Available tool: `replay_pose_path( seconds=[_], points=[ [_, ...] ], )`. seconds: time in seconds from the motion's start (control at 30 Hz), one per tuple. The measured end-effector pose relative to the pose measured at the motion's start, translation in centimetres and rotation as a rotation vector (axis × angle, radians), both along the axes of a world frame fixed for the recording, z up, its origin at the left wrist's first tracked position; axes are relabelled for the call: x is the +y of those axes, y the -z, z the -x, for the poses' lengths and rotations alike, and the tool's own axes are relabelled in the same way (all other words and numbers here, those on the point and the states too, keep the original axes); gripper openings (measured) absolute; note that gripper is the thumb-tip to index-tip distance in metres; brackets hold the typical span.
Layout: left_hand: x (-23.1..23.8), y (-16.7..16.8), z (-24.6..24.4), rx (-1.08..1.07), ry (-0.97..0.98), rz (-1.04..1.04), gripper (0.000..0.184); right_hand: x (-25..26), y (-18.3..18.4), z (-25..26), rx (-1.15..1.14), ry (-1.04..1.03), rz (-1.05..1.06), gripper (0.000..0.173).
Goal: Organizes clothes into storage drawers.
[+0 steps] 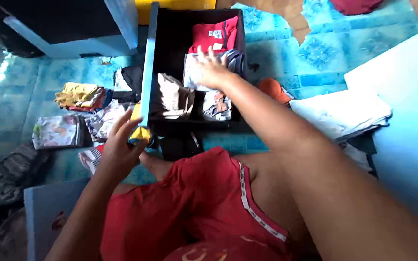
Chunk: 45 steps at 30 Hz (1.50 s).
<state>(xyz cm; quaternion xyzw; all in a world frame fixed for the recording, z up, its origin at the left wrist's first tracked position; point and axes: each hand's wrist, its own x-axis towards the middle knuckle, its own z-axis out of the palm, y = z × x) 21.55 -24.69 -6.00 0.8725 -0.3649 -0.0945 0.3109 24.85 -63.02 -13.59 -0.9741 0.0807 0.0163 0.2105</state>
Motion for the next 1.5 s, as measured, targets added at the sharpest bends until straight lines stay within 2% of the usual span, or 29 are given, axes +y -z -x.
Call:
replay_pose_path(
  seconds=[0.07,0.1,0.17,0.2,0.27,0.33,0.4,0.5,0.53,0.6,0.67,0.7,0.8,0.87,0.93,1.0,1.07,1.13,1.2,1.23,1.3,1.33,1.37,1.4,1.47,1.5],
  points=[
    [10.0,2.3,5.1,0.144,-0.190,-0.126,0.046,0.4,-1.2,3.7,-0.081,-0.002,-0.027,0.084],
    [13.4,3.0,7.5,0.220,-0.274,-0.198,0.042,0.7,-1.5,6.0,-0.071,-0.033,-0.011,0.085],
    [17.4,4.7,11.7,0.233,-0.321,-0.261,0.041,1.6,-1.4,10.3,-0.003,-0.134,0.055,0.084],
    [18.4,5.8,13.3,0.178,-0.311,-0.258,0.044,2.3,-1.0,12.2,0.028,-0.180,0.090,0.077],
    [18.2,7.5,15.4,0.059,-0.366,-0.265,0.052,3.6,-0.1,14.3,0.056,-0.191,0.124,0.062],
    [16.3,7.4,16.1,0.011,-0.420,-0.335,0.055,4.1,0.2,15.0,0.031,-0.150,0.118,0.063],
    [14.7,6.2,16.4,0.081,-0.369,-0.378,0.054,4.5,-0.2,15.4,-0.051,-0.174,0.127,0.058],
    [14.0,6.5,17.5,0.042,-0.227,-0.405,0.053,7.2,-1.0,16.4,-0.148,-0.363,0.187,0.033],
    [14.5,7.1,17.9,-0.017,-0.229,-0.392,0.054,8.6,-0.9,16.4,-0.134,-0.437,0.184,0.028],
    [16.3,8.4,18.9,-0.078,-0.356,-0.305,0.064,11.5,0.2,16.5,-0.027,-0.547,0.148,0.026],
    [18.6,9.3,20.2,0.034,-0.567,-0.208,0.079,13.4,2.3,16.8,0.124,-0.636,0.108,0.035],
    [19.7,9.6,21.0,0.140,-0.686,-0.121,0.080,13.6,3.4,16.8,0.182,-0.679,0.112,0.039],
    [21.5,9.8,24.5,0.614,-1.084,0.117,0.062,12.8,5.4,17.0,0.246,-0.687,0.094,0.038],
    [22.6,10.5,27.4,0.858,-1.177,0.225,0.071,12.2,5.5,17.0,0.271,-0.671,0.076,0.038],
    [23.3,10.9,29.8,0.931,-1.191,0.231,0.075,12.6,3.6,17.4,0.300,-0.696,0.057,0.038],
    [24.2,11.8,30.8,0.943,-1.236,0.137,0.069,14.3,-0.2,19.9,0.289,-0.762,-0.022,0.038],
    [25.2,11.7,31.6,0.980,-1.222,0.067,0.058,16.5,-3.9,25.8,0.390,-0.865,-0.203,0.042],
    [26.5,10.6,32.0,1.051,-1.129,0.089,0.046,17.8,-5.5,32.7,0.450,-0.860,-0.273,0.040],
    [28.0,10.0,32.2,1.161,-0.995,0.156,0.054,17.5,-5.8,38.2,0.387,-0.756,-0.210,0.047],
    [28.7,10.0,32.2,1.218,-0.952,0.198,0.057,17.4,-6.2,40.1,0.363,-0.691,-0.186,0.043],
    [29.9,10.1,31.9,1.269,-0.918,0.266,0.044,17.1,-5.7,43.0,0.233,-0.583,-0.177,0.018],
    [30.4,10.1,31.4,1.266,-0.929,0.301,0.037,17.0,-5.5,43.6,0.176,-0.551,-0.186,0.011],
    [30.9,9.9,30.8,1.257,-0.946,0.324,0.032,17.2,-6.3,43.4,0.172,-0.523,-0.189,0.012],
    [31.3,9.5,30.2,1.256,-0.956,0.340,0.029,18.5,-8.7,41.9,0.270,-0.486,-0.159,0.012],
    [31.9,8.8,29.5,1.283,-0.941,0.302,0.029,24.4,-16.4,34.9,0.825,-0.357,-0.023,0.015],
    [32.0,8.5,29.4,1.298,-0.916,0.233,0.029,26.6,-18.7,32.3,0.954,-0.336,-0.045,0.020]
  ],
)
